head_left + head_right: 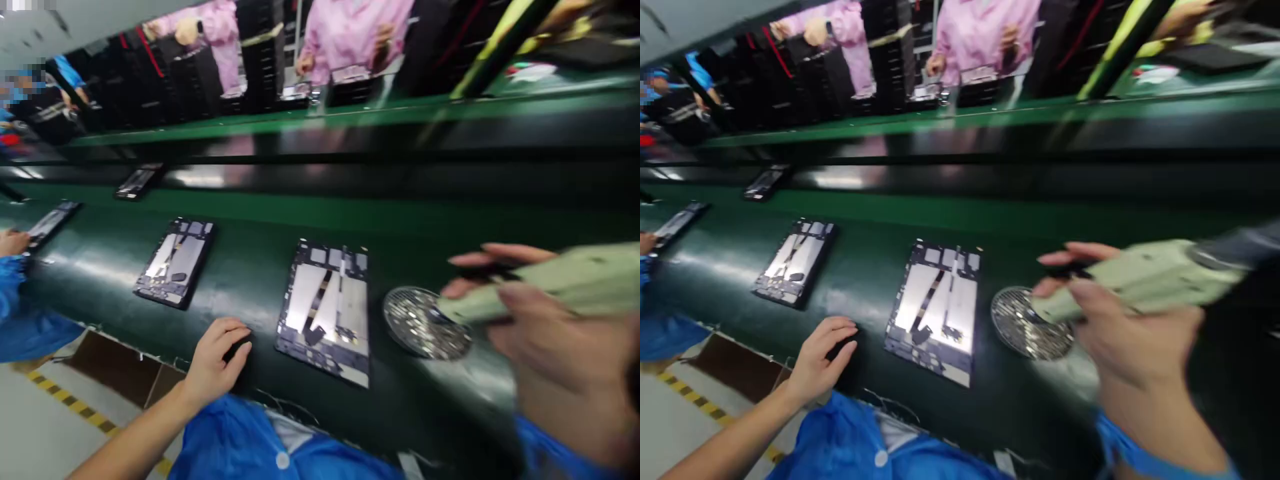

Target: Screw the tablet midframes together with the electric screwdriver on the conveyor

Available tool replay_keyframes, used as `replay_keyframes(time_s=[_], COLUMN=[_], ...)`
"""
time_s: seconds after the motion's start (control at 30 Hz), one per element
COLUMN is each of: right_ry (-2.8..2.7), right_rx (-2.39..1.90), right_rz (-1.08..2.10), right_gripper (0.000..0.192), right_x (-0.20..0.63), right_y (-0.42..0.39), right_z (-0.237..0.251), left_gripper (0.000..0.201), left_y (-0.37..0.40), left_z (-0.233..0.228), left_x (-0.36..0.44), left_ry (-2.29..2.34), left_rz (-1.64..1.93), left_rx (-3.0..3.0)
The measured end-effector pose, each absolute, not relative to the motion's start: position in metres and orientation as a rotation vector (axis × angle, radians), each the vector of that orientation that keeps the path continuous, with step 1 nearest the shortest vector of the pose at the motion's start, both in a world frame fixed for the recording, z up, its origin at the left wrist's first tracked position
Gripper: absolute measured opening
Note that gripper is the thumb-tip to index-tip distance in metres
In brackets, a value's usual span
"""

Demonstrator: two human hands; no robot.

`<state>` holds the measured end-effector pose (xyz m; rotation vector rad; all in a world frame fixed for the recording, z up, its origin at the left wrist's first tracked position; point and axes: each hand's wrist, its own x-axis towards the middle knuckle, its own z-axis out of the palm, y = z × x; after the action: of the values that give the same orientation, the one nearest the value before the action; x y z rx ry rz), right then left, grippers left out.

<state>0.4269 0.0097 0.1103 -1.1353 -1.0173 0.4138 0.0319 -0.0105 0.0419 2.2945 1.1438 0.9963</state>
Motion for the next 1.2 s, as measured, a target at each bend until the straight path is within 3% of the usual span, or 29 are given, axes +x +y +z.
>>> replay_keyframes(time_s=[0.13,0.23,0.37,0.6,0.77,1.03,1.2], right_ry=[-0.971,-1.010,-1.084,-1.052,-1.075,-1.075,-1.032], right_rx=[-1.096,-1.170,-1.265,-1.251,-1.225,-1.227,-1.229], right_rz=[0.460,0.506,0.520,0.502,0.489,0.436,0.433], right_gripper=[0.040,0.036,0.034,0.036,0.036,0.033,0.036], right_x=[0.430,0.427,0.427,0.432,0.432,0.433,0.431], right_y=[0.001,0.000,-0.005,-0.008,-0.011,-0.013,-0.014], right_z=[0.099,0.086,0.082,0.080,0.080,0.081,0.082], left_gripper=[0.024,0.023,0.018,0.019,0.019,0.031,0.018], left_y=[-0.010,-0.008,0.006,0.023,0.027,0.041,0.041], left_z=[0.050,0.048,0.046,0.080,0.099,0.114,0.127], left_x=[0.079,0.114,0.148,0.196,0.227,0.217,0.175], left_ry=[0.829,0.907,1.043,0.541,0.488,0.496,0.419], left_rz=[0.949,0.814,0.553,0.010,-0.358,-0.383,0.324], left_rx=[2.443,2.531,2.643,2.969,3.021,2.977,2.524])
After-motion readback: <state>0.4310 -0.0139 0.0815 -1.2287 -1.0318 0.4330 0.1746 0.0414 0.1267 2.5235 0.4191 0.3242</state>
